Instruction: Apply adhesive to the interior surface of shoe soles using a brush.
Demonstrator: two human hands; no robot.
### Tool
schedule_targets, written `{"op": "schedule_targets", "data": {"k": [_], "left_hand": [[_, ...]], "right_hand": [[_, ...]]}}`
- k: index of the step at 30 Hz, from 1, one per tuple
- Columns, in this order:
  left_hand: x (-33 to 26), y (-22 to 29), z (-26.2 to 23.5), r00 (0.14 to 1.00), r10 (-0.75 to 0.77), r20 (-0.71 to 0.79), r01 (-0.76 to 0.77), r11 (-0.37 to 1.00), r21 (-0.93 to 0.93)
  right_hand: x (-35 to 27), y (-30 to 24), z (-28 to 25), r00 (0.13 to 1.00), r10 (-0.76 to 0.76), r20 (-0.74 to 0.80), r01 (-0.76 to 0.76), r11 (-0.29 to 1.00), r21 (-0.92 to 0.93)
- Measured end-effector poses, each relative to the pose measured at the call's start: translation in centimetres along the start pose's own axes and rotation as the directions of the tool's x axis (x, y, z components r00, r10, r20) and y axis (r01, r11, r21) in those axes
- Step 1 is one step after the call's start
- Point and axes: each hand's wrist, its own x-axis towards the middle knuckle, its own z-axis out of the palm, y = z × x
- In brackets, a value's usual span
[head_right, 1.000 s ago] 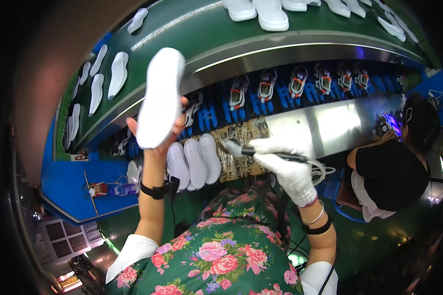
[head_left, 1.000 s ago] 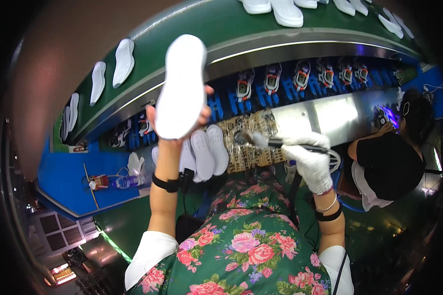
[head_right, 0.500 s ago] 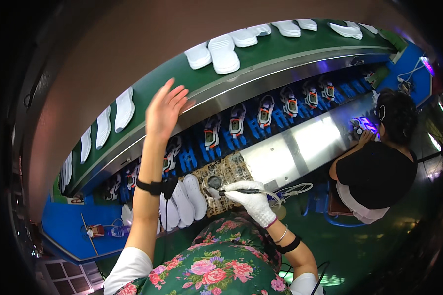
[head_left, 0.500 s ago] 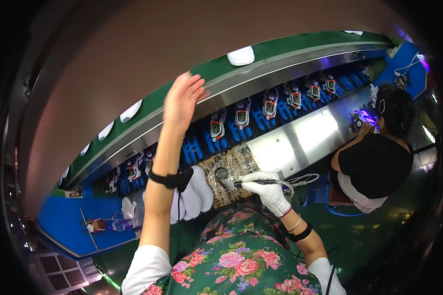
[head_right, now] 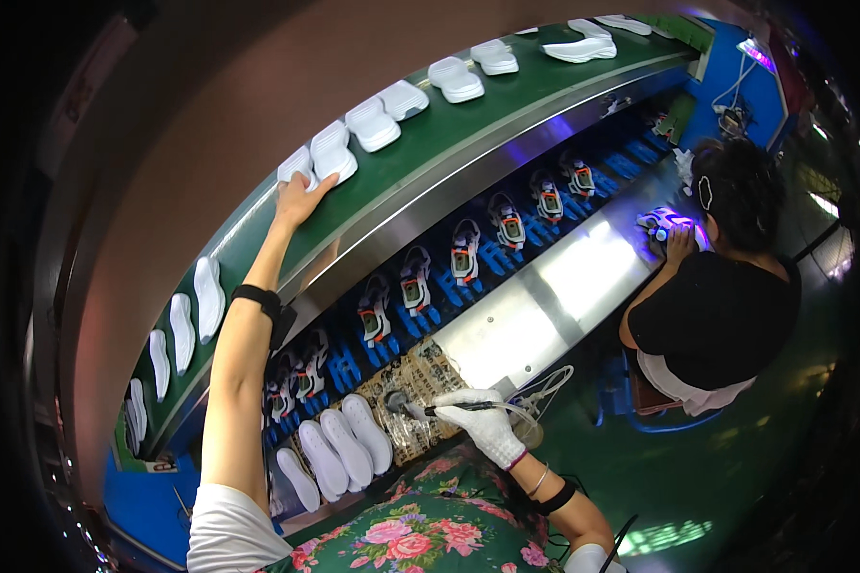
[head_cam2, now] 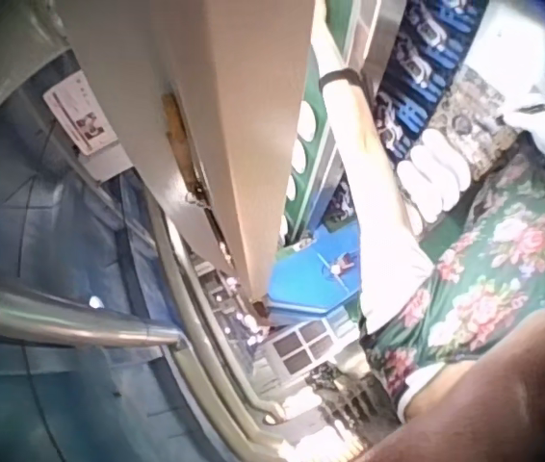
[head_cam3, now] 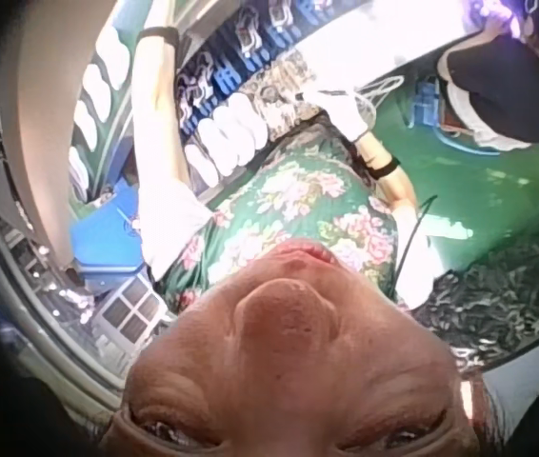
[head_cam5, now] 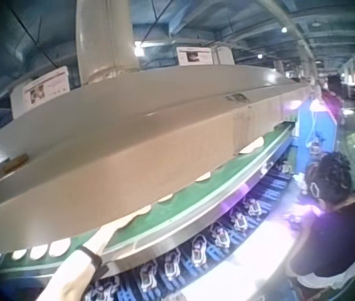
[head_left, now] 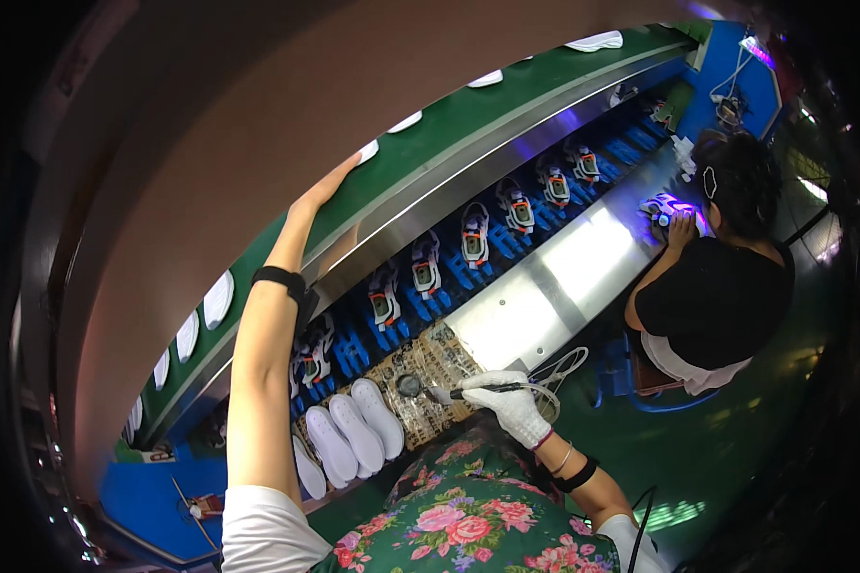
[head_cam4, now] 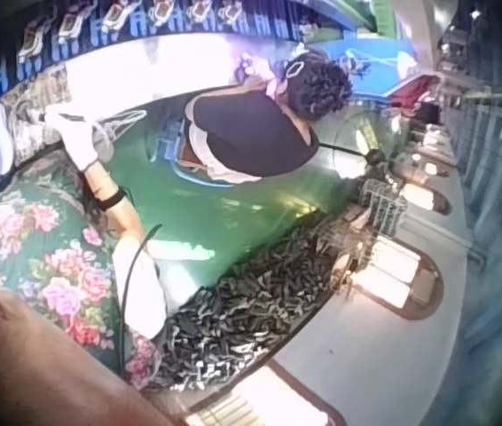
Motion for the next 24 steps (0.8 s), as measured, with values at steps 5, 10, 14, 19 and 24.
{"op": "schedule_targets", "data": {"k": [5, 10, 14, 19, 24], "left_hand": [[3.8, -2.6, 3.0, 0.996, 0.081, -0.042, -0.079, 0.996, 0.043], [7.5, -0.8, 8.1, 0.986, 0.163, -0.041, -0.161, 0.986, 0.047], [10.6, 3.1, 13.1, 0.967, 0.250, -0.053, -0.252, 0.967, -0.035], [13.5, 6.0, 17.4, 0.953, 0.287, -0.097, -0.297, 0.948, -0.113], [11.0, 6.1, 14.2, 0.998, 0.002, -0.066, -0.046, 0.736, -0.676]], "right_hand": [[0.9, 0.2, -0.4, 0.997, 0.070, 0.025, -0.072, 0.995, 0.073], [1.0, 0.2, -1.5, 1.000, 0.019, 0.016, -0.021, 0.994, 0.111], [0.8, -0.2, -2.8, 0.996, 0.062, -0.063, -0.056, 0.994, 0.091], [0.3, -0.8, -4.5, 0.986, -0.025, -0.162, 0.028, 0.999, 0.017], [-0.3, -0.4, -5.0, 0.984, -0.030, -0.176, 0.049, 0.993, 0.105]]}}
